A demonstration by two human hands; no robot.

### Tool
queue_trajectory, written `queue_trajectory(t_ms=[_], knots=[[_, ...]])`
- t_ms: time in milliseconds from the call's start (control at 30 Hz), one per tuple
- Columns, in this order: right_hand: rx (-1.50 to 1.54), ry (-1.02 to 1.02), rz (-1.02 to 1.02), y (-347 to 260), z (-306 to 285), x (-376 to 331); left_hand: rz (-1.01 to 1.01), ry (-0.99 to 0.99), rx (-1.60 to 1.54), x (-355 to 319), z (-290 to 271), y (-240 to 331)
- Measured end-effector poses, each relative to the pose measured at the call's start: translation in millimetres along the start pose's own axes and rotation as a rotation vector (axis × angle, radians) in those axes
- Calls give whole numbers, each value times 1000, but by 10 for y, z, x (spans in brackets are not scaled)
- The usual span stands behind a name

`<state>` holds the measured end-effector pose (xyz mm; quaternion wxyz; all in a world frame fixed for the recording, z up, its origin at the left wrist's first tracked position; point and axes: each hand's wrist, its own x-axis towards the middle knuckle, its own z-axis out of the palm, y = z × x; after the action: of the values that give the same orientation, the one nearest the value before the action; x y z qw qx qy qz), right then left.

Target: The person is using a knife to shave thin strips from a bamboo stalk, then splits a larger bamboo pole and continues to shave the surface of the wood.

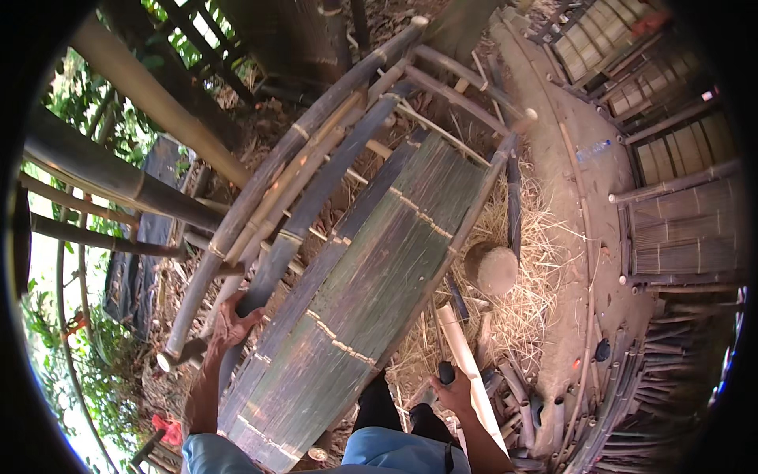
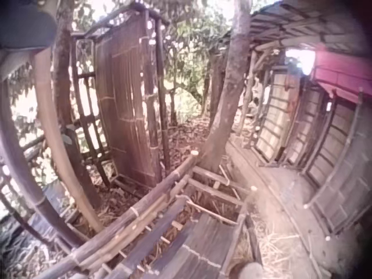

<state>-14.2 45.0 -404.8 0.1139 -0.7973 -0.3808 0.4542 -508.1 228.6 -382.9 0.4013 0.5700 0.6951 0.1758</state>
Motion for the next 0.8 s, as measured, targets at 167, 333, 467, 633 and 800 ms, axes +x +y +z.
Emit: queue_trajectory(t_ms=[167, 333, 467, 633, 800], knots=[[639, -152, -159, -480, -71, -140, 106, 80, -83, -363, 52, 1326], [775, -154, -478, -1591, -479, -762, 290, -98, -512, -884, 283, 3241], [1019, -303, -622, -1737, -1064, -1369, 496, -236, -616, -1398, 611, 4529], [805, -49, -807, -1487, -1921, -1979, 655, -233, -775, -2126, 822, 5535], [679, 284, -1031, -1043, -2383, -2187, 876, 94, -652, -2613, 829, 6042]])
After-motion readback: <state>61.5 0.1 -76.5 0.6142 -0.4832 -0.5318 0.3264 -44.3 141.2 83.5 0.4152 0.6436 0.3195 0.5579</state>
